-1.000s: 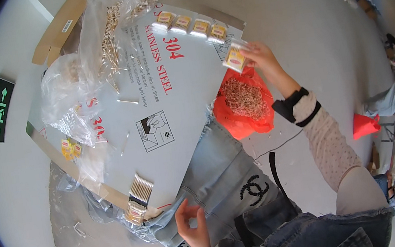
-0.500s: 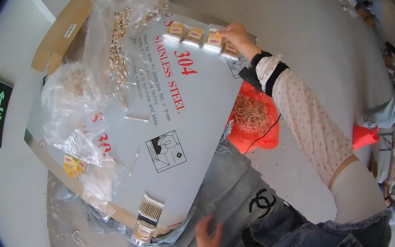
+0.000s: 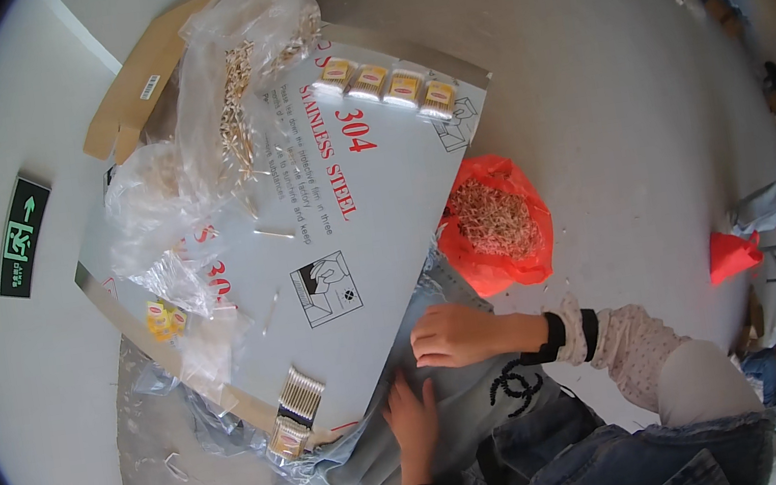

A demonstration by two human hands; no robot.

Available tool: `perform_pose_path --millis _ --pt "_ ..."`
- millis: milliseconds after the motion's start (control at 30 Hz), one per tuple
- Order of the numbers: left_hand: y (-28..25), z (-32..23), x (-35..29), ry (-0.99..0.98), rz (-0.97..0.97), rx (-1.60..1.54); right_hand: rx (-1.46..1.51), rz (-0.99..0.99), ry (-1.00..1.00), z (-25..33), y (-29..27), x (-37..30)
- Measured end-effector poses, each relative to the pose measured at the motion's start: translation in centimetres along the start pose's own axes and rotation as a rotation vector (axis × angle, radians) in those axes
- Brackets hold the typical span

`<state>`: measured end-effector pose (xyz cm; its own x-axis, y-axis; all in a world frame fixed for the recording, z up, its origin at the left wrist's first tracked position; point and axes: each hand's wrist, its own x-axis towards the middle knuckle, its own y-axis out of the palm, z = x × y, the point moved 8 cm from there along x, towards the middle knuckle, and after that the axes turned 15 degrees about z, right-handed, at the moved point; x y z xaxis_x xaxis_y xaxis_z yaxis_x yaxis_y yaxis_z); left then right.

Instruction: Packaging cotton swabs into plastic bags and arranging them on a surface.

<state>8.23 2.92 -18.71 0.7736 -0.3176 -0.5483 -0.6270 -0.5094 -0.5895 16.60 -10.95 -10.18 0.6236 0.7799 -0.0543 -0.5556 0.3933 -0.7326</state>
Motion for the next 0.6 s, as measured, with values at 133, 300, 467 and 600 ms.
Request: perform_pose_path --millis 133,300,467,600 --pt "0.6 0.3 0.3 -0.263 0.074 0.232 -0.296 0.086 0.251 -0.5 6.4 0.8" --pt "2.4 3.5 -0.1 -0.329 0.4 0.102 -0.489 0.414 0.414 -2.8 9.9 1.6" --pt "2.6 4.7 -3.0 -0.235 0.639 -0.353 -0.365 0.717 0.365 -0.2 13.2 0.3" --pt "2.8 5.8 -5.6 -0.152 0.665 -0.403 -0.338 0.563 0.311 4.0 12.8 -0.5"
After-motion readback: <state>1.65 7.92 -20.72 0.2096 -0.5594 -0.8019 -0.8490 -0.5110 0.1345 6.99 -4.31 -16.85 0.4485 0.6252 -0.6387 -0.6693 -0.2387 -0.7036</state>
